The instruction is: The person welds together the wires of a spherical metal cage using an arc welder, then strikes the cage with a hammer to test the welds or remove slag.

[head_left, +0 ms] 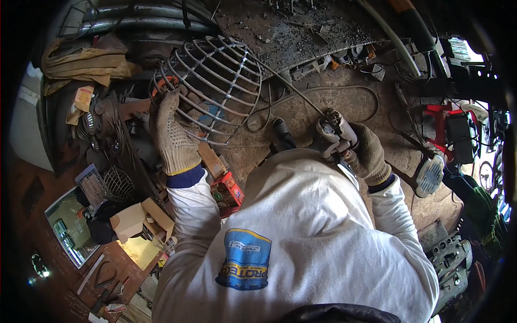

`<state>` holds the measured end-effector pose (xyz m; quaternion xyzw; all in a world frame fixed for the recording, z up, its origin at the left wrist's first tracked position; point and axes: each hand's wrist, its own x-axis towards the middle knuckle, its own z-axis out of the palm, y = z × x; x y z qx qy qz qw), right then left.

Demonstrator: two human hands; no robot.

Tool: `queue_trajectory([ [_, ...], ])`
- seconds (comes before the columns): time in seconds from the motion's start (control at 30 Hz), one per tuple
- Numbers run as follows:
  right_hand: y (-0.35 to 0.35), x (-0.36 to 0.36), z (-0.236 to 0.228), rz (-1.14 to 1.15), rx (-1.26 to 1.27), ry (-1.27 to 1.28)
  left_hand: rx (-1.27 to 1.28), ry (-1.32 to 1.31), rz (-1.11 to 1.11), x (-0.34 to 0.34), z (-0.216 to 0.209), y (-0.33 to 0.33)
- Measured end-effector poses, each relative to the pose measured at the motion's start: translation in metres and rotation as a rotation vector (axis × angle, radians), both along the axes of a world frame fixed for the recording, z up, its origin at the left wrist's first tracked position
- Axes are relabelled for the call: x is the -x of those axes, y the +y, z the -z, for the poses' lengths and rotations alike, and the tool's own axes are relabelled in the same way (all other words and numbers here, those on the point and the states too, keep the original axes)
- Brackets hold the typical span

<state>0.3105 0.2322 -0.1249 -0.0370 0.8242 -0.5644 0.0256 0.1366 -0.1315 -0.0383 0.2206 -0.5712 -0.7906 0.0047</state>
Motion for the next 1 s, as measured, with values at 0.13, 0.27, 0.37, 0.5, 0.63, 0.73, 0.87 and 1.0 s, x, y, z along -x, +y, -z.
queue_trajectory([
  [0.13, -0.001, -0.001, 0.001, 0.001, -0.013, 0.017, 0.018, -0.006, 0.008, 0.000, 0.001, -0.002],
  [0.27, -0.002, 0.001, -0.001, -0.008, -0.010, 0.032, 0.050, -0.013, -0.035, 0.000, 0.000, 0.002],
  [0.37, -0.002, 0.002, -0.002, -0.017, -0.037, 0.046, 0.036, -0.003, 0.008, 0.001, 0.003, -0.005],
  [0.5, -0.002, 0.001, 0.001, -0.005, -0.036, 0.060, 0.047, 0.006, -0.014, -0.001, -0.003, 0.005],
  [0.63, -0.003, 0.000, -0.004, 0.018, -0.017, 0.011, -0.030, 0.010, -0.059, 0.001, -0.005, 0.007],
  [0.73, -0.004, -0.002, -0.002, 0.039, 0.005, 0.015, -0.044, -0.023, -0.060, 0.007, 0.001, 0.002],
  [0.87, -0.001, 0.002, -0.009, 0.009, -0.048, 0.047, -0.043, -0.013, -0.056, 0.011, 0.004, -0.007],
  [1.0, 0.000, 0.002, -0.009, 0.008, -0.094, 0.080, -0.071, -0.066, -0.052, 0.012, 0.003, -0.006],
])
